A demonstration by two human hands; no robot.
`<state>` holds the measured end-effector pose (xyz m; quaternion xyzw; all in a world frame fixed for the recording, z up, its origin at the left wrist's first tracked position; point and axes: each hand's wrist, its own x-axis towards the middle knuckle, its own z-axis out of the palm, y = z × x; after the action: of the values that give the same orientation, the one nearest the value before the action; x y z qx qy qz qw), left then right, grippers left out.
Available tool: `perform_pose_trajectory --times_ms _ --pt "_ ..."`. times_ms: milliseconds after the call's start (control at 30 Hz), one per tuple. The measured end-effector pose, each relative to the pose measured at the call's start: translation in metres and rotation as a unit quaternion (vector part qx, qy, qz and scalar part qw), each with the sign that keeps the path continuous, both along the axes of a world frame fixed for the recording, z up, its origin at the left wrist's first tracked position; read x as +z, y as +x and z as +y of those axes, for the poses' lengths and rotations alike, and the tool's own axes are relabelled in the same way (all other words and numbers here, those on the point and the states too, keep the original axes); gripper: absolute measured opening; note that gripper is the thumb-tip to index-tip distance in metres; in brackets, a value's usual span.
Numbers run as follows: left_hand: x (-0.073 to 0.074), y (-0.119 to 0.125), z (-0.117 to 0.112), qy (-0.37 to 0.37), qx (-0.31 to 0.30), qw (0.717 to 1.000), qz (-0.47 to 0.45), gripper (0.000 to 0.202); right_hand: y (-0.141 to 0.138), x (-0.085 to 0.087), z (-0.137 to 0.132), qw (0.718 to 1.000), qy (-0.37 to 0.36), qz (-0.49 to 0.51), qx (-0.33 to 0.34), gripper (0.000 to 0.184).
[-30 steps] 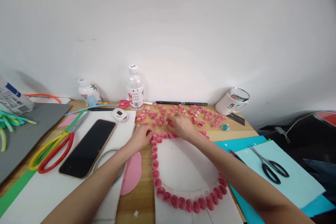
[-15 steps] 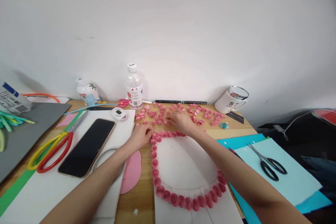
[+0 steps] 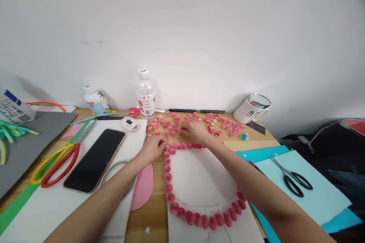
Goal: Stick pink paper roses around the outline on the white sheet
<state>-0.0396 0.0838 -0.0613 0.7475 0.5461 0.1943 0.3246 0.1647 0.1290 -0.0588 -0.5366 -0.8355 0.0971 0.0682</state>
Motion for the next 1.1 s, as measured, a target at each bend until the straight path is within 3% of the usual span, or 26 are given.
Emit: perform_pose_trajectory --times_ms 233,533,733,1100 --pt "0.002 0.0 -0.001 -0.01 0.004 1.0 0.0 0.018 0.001 -0.003 0.007 1.0 0.009 0.007 -0.015 0.032" --pt "0.0 0.001 0.0 -0.012 0.005 1.0 -0.004 0.017 0.017 0.003 -0.001 0.998 0.023 0.052 0.007 0.023" --pt "-0.002 0.001 0.0 -0.007 0.001 1.0 -0.001 0.018 0.018 -0.01 -0.007 0.99 0.059 0.114 0.064 0.02" --pt "-0.002 0.0 0.0 -0.006 0.002 1.0 0.004 0.018 0.018 -0.024 -0.006 0.987 0.058 0.131 0.068 0.02"
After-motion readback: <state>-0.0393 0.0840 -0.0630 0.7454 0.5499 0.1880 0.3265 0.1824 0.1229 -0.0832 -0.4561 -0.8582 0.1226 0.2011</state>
